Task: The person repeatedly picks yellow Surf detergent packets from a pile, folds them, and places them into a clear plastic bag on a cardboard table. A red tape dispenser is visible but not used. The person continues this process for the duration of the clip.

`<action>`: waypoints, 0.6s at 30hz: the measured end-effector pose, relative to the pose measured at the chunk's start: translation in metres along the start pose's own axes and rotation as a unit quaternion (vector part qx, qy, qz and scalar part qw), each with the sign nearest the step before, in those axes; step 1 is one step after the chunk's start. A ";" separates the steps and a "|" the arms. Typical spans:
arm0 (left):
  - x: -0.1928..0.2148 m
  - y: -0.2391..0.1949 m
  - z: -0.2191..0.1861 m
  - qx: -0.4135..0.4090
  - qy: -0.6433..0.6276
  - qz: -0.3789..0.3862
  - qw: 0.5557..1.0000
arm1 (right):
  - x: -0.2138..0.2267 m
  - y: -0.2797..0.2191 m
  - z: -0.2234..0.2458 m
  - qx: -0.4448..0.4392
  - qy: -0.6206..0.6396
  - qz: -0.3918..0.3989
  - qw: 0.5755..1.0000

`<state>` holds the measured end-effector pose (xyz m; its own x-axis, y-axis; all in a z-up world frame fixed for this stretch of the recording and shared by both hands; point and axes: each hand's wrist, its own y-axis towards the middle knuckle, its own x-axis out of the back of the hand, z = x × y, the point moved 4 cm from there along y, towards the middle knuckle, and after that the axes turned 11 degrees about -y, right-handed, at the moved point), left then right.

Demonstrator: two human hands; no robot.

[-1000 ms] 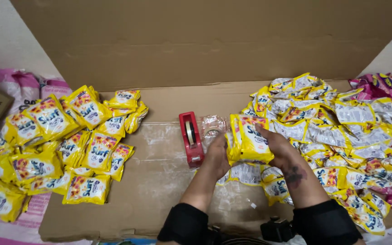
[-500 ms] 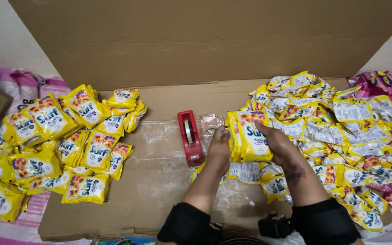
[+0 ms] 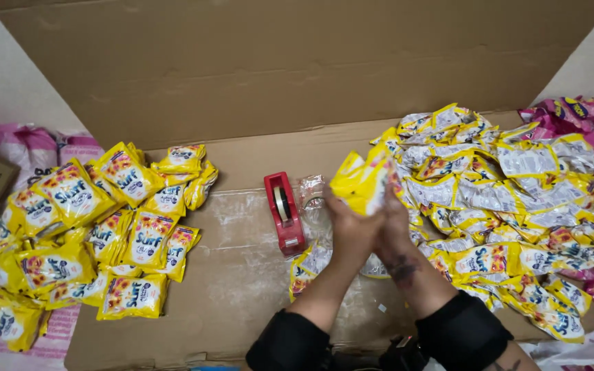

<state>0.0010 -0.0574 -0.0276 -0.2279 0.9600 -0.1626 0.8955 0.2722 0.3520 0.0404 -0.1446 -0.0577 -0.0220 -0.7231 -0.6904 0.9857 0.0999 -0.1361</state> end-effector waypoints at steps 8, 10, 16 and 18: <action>0.038 0.071 -0.068 0.140 0.160 0.049 0.976 | 0.018 -0.005 0.004 -0.122 -0.063 0.014 0.990; 0.042 0.080 -0.058 0.193 0.182 0.107 0.958 | 0.043 0.000 -0.011 -0.193 -0.083 -0.033 0.977; 0.023 0.081 -0.057 0.213 0.333 0.233 0.889 | 0.028 -0.008 -0.023 -0.183 -0.090 0.072 0.976; 0.018 0.080 -0.056 0.251 0.207 0.281 0.903 | 0.027 -0.008 -0.026 -0.180 -0.053 0.155 0.970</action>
<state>0.0468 -0.0147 0.0492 0.2854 0.9082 0.3063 0.9511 -0.2291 -0.2069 0.0276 -0.1469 -0.0937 0.3017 -0.6841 -0.6640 0.8190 0.5425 -0.1867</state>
